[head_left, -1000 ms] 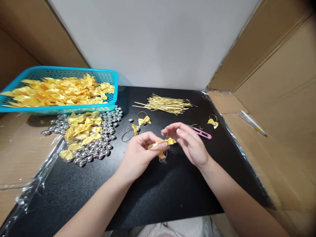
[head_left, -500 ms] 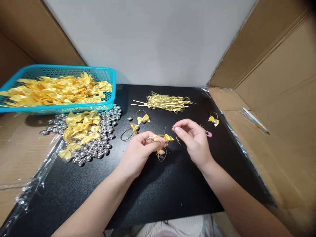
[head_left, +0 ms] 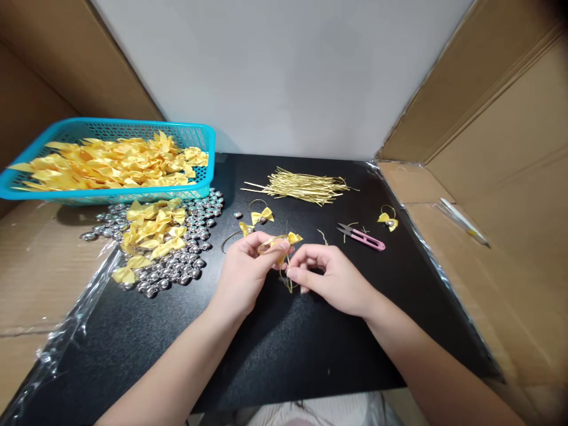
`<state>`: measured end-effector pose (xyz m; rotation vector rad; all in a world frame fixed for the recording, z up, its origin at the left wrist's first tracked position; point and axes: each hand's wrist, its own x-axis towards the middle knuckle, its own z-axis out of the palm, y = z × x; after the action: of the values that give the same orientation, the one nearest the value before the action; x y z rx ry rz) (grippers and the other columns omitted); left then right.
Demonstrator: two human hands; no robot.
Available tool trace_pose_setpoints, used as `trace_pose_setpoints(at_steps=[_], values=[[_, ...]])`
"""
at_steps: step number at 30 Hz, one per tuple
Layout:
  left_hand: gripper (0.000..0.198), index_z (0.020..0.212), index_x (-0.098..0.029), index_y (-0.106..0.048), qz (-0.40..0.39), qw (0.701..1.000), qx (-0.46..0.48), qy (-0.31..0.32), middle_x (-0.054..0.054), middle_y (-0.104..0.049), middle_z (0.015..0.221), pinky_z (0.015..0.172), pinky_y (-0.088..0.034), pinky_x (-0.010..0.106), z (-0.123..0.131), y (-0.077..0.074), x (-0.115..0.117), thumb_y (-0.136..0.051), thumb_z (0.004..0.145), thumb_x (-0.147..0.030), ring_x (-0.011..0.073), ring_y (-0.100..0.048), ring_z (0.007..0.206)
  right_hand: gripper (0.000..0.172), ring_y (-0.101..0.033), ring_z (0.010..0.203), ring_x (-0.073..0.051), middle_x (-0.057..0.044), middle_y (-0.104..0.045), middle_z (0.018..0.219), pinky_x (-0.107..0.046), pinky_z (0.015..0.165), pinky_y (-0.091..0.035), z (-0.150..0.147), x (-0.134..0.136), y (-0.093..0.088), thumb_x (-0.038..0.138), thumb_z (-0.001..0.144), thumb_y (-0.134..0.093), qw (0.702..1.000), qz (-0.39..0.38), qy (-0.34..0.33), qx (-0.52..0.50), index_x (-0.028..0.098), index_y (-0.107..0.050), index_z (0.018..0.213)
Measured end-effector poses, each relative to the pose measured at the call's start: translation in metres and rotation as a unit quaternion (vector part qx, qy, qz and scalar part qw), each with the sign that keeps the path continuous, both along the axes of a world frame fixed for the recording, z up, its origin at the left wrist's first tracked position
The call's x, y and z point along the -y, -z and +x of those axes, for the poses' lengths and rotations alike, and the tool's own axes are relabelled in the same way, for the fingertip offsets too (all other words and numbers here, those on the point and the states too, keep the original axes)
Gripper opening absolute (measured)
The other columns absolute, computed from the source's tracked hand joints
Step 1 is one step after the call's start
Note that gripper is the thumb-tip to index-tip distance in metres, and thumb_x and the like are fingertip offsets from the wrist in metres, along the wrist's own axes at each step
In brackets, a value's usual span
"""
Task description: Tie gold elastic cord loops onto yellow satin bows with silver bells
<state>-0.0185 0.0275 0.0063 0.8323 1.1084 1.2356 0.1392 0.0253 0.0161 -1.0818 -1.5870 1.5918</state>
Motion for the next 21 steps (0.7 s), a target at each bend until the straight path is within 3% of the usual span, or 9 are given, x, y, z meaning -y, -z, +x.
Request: trace_pose_setpoints(at_steps=[3,6,11,18,21], values=[[0.017,0.061,-0.016,-0.065,-0.004,1.0,-0.007,0.008,-0.005,-0.063,0.053,0.054,-0.043,0.017,0.001,0.0,0.0,-0.081,0.065,-0.021,0.0066,-0.056,0.05,0.011,-0.048,0.056,-0.008,0.004,-0.054,0.064,-0.023,0.058,-0.041,0.007,-0.001,-0.006,0.023,0.084,-0.062,0.999,0.032,-0.001,-0.007,0.017,-0.059,0.075],[0.017,0.061,-0.016,-0.065,-0.018,0.999,-0.024,0.029,-0.005,-0.063,0.051,0.054,-0.043,0.018,0.001,0.0,0.0,-0.08,0.065,-0.023,0.0069,-0.056,0.048,0.01,-0.052,0.065,-0.011,0.003,-0.057,0.07,-0.025,0.064,-0.042,0.01,-0.002,-0.009,0.018,0.086,-0.059,0.988,0.145,0.043,0.034,0.018,-0.057,0.076],[0.019,0.056,-0.015,-0.062,-0.039,0.995,-0.06,0.069,-0.005,-0.06,0.046,0.051,-0.04,0.017,0.002,-0.005,0.001,-0.08,0.061,-0.02,0.0068,-0.053,0.046,0.013,-0.053,0.075,-0.015,-0.001,-0.06,0.076,-0.03,0.073,-0.04,0.013,-0.004,-0.007,0.01,0.085,-0.057,0.897,0.411,0.087,0.139,0.018,-0.055,0.076],[0.017,0.053,-0.016,-0.061,-0.064,0.989,-0.068,0.113,-0.004,-0.06,0.045,0.048,-0.039,0.018,0.005,-0.008,0.002,-0.077,0.056,-0.016,0.0072,-0.051,0.044,0.008,-0.057,0.087,-0.019,-0.004,-0.063,0.088,-0.035,0.08,-0.044,0.016,-0.004,-0.008,0.016,0.092,-0.057,0.845,0.502,0.094,0.157,0.021,-0.058,0.085],[0.015,0.055,-0.015,-0.063,-0.074,0.99,-0.062,0.101,-0.001,-0.066,0.053,0.047,-0.039,0.019,0.006,-0.008,0.001,-0.077,0.057,-0.019,0.007,-0.052,0.044,0.007,-0.059,0.089,-0.02,-0.004,-0.063,0.09,-0.037,0.082,-0.046,0.021,-0.004,-0.007,0.015,0.09,-0.058,0.863,0.471,0.159,0.091,0.022,-0.058,0.089]])
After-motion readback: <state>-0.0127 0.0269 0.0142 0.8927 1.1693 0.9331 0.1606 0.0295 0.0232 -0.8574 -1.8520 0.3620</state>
